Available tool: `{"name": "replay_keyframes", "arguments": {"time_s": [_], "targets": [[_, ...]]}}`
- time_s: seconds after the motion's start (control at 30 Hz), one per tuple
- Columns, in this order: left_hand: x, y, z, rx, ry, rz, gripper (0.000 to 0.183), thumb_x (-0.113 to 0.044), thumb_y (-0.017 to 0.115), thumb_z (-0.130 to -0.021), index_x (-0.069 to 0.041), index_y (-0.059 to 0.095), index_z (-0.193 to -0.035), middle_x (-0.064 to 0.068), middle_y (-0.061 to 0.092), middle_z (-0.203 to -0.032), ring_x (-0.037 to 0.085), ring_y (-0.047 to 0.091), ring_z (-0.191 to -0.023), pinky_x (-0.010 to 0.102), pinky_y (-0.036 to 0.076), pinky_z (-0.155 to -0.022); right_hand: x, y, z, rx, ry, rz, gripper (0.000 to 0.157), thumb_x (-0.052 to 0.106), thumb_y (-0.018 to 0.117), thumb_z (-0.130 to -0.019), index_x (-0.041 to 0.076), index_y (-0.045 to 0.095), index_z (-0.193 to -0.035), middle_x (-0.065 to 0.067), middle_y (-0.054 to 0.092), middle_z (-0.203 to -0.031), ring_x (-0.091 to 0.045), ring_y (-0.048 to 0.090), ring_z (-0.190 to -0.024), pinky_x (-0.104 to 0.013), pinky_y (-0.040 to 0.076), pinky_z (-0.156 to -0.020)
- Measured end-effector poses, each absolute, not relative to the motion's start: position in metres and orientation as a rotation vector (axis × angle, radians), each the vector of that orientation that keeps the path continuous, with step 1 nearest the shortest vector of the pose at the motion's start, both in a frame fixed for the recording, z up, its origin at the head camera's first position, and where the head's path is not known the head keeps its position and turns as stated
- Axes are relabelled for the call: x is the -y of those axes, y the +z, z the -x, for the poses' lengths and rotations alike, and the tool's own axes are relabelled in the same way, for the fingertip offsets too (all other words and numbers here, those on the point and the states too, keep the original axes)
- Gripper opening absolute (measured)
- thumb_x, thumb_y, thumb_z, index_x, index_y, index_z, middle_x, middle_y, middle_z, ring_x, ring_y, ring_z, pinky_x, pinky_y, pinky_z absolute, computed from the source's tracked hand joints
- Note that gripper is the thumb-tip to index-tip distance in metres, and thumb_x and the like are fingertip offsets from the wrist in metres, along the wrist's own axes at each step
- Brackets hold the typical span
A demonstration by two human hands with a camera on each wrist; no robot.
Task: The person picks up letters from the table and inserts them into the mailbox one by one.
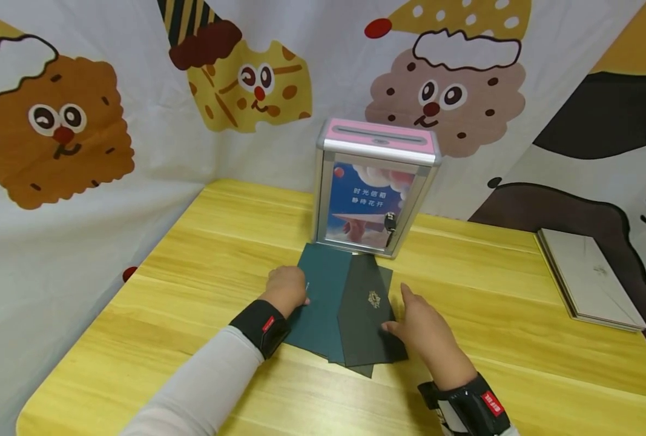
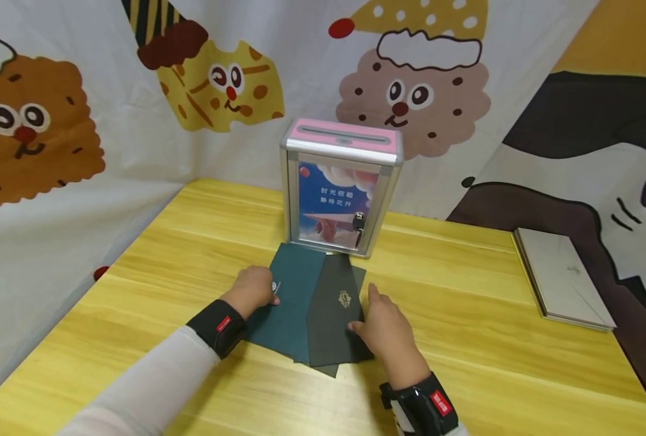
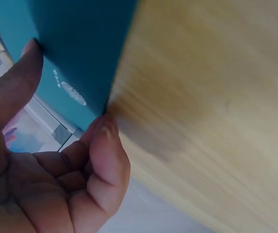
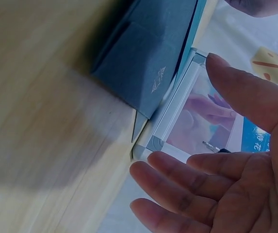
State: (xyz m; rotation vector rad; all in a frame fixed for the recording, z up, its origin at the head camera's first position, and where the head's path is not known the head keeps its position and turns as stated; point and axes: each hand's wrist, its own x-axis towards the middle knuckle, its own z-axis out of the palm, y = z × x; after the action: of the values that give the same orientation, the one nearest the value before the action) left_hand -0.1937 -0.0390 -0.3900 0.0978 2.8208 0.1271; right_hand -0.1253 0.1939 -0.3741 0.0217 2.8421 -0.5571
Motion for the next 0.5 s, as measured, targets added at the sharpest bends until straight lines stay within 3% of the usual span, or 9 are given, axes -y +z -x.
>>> {"name": "replay_keyframes", "arguments": {"time_s": [0.3,0.5], "targets": [[0.0410,-0.3843,0.1925,-2.775,0.237,-0.031,0.026,-0.026,0.074,-0.072,-0.003,0.068,-0.083,0.009,0.067,-0.090,0.023,0.056,-0.079,0.037,0.043,-0.067,-0.1935,-0.3700,0.1241,-2.848,-0.545,-0.034,0.095,0.028,0.076,-0.074,-0.006,0.019,-0.141,-0.036,0.039,-0.135,-0.048,0.039,-0.122,-0.059,0.037,-0.097],[0.0452,-0.3840,0.1905,-2.774,0.262,-0.010,0.034,-0.033,0.073,-0.071,-0.004,0.069,-0.089,0.009,0.067,-0.093,0.021,0.055,-0.077,0.036,0.045,-0.065,-0.1939,-0.3696,0.1235,-2.837,-0.560,-0.052,0.095,0.027,0.075,-0.075,-0.006,0.017,-0.142,-0.036,0.037,-0.137,-0.048,0.037,-0.123,-0.059,0.036,-0.098]]}}
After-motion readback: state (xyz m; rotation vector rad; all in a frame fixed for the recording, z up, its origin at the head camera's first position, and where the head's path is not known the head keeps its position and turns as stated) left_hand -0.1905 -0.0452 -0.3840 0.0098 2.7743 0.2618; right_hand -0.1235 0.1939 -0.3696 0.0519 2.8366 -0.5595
